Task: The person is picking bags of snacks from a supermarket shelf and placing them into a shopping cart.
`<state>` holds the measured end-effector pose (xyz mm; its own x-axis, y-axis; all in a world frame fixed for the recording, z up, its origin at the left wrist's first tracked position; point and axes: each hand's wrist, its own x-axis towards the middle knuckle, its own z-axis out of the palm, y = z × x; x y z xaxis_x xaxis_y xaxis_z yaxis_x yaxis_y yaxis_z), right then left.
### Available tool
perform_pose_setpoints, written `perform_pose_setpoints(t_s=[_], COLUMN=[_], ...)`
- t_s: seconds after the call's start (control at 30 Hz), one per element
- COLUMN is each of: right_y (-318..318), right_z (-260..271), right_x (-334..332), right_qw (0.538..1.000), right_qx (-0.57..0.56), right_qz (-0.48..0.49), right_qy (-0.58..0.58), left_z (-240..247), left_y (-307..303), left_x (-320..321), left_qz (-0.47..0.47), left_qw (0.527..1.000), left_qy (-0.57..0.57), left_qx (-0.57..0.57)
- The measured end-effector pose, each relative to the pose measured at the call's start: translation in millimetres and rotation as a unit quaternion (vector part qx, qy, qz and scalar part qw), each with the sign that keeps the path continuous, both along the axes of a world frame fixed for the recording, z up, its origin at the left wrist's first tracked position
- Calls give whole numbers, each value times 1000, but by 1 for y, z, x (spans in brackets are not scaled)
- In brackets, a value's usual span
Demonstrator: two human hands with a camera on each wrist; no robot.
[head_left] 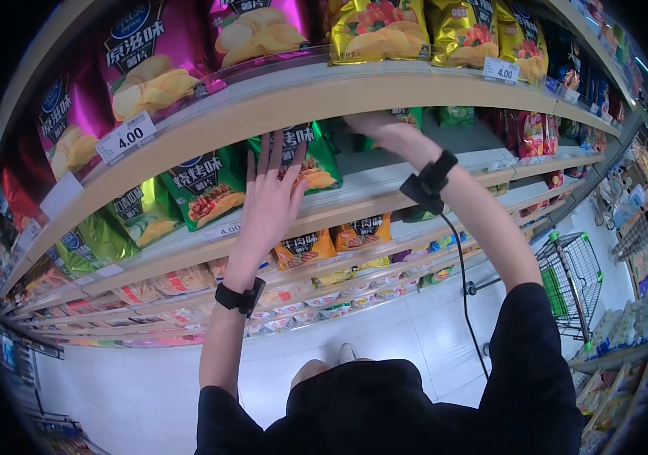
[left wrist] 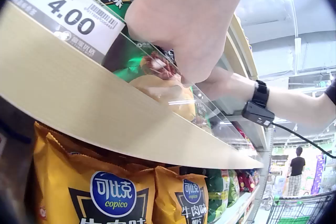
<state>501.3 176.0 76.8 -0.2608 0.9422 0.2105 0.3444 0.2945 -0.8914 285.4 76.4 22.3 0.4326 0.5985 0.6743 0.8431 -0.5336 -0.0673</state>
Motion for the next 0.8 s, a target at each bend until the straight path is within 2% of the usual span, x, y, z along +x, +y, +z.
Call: perform_pose_setpoints(t_s=[0.03,0.1,0.13,0.23,0.3,0.37,0.43,0.63,0.8], right_y=[-12,-1,-33,-80,-100,-109,-107,-109,-107], right_z=[4,-44,-34,-28,-46,-66,-79,-85,-92], right_x=[-7,-6,-13,-17,-15,-15,-16,-20,-24], right_qw=[989,939,967,961,941,898,828,841,841], right_qx=[22,252,129,23,154,289,429,435,454], right_qz=[-53,-13,-29,0,-38,-80,-131,-152,-174], right_qy=[-134,-236,-219,-277,-300,-323,-336,-283,-237], left_z=[-1,-1,-1,-3,-3,-4,-2,-30,-55], left_y=[-1,1,2,2,0,-4,-9,-51,-71], left_x=[0,1,2,0,-1,-4,-4,-26,-80], left_qz=[5,12,14,10,-3,-25,-41,-58,13], left_qw=[1000,1000,1000,1000,1000,1000,999,991,986], left_qy=[1,5,8,12,6,-5,-34,-123,-166], left_qx=[2,11,9,11,25,4,-10,-9,13])
